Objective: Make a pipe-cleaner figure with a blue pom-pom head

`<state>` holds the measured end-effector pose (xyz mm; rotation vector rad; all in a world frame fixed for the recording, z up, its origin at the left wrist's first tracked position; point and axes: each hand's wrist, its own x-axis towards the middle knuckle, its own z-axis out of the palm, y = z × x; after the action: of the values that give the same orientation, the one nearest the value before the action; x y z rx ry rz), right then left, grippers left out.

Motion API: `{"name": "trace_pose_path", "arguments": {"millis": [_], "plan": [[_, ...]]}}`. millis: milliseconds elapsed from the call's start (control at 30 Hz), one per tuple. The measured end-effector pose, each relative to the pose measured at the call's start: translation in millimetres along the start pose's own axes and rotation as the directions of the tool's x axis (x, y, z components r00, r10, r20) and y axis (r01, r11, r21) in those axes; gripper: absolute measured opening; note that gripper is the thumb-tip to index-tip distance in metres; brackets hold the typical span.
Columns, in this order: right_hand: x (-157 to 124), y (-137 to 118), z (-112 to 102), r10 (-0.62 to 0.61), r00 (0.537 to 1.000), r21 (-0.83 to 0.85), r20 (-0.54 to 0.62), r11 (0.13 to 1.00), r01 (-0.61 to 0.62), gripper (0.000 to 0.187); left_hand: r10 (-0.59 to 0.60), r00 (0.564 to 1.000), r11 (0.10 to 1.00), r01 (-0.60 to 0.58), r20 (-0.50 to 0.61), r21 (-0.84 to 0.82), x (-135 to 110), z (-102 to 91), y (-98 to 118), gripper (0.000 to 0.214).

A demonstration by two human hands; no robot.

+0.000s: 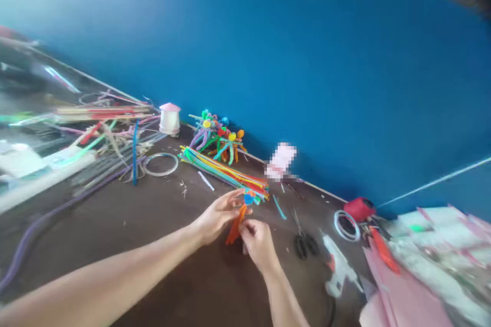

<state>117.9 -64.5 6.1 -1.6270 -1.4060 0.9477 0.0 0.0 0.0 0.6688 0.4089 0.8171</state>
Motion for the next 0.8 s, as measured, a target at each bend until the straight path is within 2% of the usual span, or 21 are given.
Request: {"name": "trace_pose_path", "arguments": {"millis": [200, 367, 500, 633, 733, 800], "plan": [[3.2, 8.9, -1.8, 0.075, 0.996, 0.113, -0.039, 0.991, -0.07, 0.019, 0.04, 0.998, 0.992, -0.035, -0.047, 0.119, 1.0, -2.3, 0.8, 0.05], [3.9, 12.9, 0.7, 0.092, 0.995, 0.189, -0.049, 0.979, -0.081, 0.019, 0.071, 0.997, 0.973, -0.066, -0.014, 0.223, 1.5, -3.1, 0.1, 0.054], [0.9, 8.1, 2.0, 0.071, 0.995, 0.119, -0.072, 0.991, -0.062, 0.019, 0.111, 0.993, 0.938, -0.093, -0.038, 0.333, 2.7, -4.1, -0.4, 0.055], [-4.9, -0.7, 2.7, -0.058, 0.991, -0.055, -0.117, 0.997, 0.052, 0.018, 0.147, 0.987, 0.927, -0.112, -0.07, 0.359, 5.1, -7.1, -4.2, 0.051], [-7.7, -4.3, 3.4, -0.177, 0.975, -0.177, -0.132, 0.972, 0.153, 0.017, 0.106, 0.987, 0.94, -0.06, -0.121, 0.337, 6.4, -9.5, -7.0, 0.039], [-8.0, -4.2, 4.2, -0.173, 0.978, -0.153, -0.12, 0.976, 0.154, 0.017, 0.061, 0.986, 0.962, -0.017, -0.155, 0.272, 6.8, -10.4, -7.0, 0.034]]}}
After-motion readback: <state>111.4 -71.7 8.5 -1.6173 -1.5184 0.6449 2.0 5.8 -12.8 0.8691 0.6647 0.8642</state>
